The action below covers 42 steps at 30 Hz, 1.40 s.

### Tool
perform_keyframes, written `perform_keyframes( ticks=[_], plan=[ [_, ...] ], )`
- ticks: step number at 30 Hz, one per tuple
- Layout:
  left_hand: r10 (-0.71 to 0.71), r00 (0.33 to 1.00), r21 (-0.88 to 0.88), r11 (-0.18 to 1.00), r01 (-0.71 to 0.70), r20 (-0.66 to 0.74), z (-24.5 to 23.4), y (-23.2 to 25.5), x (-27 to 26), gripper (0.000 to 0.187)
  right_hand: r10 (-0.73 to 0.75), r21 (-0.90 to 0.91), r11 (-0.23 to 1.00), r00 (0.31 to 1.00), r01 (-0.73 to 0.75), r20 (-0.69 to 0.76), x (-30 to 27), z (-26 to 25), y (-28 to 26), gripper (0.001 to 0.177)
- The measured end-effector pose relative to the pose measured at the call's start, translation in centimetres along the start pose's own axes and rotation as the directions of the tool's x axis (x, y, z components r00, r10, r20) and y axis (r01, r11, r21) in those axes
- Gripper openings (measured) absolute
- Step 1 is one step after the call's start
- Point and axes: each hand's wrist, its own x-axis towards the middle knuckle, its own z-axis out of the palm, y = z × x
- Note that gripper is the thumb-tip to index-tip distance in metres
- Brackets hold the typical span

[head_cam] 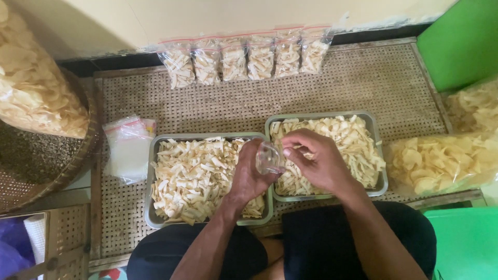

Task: Manually filling small plastic bags with chips and sealing them.

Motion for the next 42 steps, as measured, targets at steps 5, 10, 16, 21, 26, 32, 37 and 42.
perform_keyframes(
  ticks=[5, 10, 16, 21, 26, 32, 37, 42],
  plan=[
    [-0.192, 0.979, -0.233, 0.957, 0.173, -0.061, -1.6, 2.4, 0.3, 0.076, 0.002, -0.306, 0.952, 0.999, -0.018, -0.05, -2.1, -1.1, 6.6, 0.015],
    [-0.213, 0.969, -0.257, 0.95, 0.175, -0.126, -2.1, 1.0, 0.1, 0.071, 0.319, -0.564, 0.782, 0.948, -0.265, -0.003, -4.4, 1.1, 12.1, 0.016],
    [-0.201, 0.968, -0.264, 0.952, 0.156, -0.15, -2.5, 2.1, 0.3, 0.075, 0.432, -0.678, 0.678, 0.9, -0.283, 0.057, -4.3, 3.9, 17.6, 0.016],
    [-0.228, 0.972, -0.17, 0.961, 0.217, -0.051, -3.0, 2.9, 0.3, 0.076, 0.378, -0.337, 0.85, 0.915, -0.404, -0.144, -4.0, 1.6, 13.4, 0.011],
    [-0.197, 0.98, -0.117, 0.974, 0.193, -0.021, -1.9, 2.2, 0.4, 0.079, 0.29, 0.096, 0.957, 0.897, -0.274, -0.334, -3.1, 0.5, 7.3, 0.013],
    [-0.082, 0.995, -0.042, 0.996, 0.08, -0.052, -0.5, 1.3, -0.4, 0.081, -0.117, 0.058, 0.982, 0.825, 0.179, -0.553, -2.3, 3.3, 2.9, 0.012],
    [-0.015, 0.999, 0.008, 1.0, 0.015, -0.037, -0.3, -0.2, -0.8, 0.08, -0.374, -0.101, 0.917, 0.745, 0.386, -0.553, -1.1, 5.9, 1.5, 0.014],
    [-0.059, 0.996, -0.02, 0.998, 0.058, -0.064, 0.0, -0.7, -0.8, 0.08, -0.424, -0.154, 0.905, 0.809, 0.397, -0.406, -1.9, 5.9, 1.9, 0.013]
  ],
)
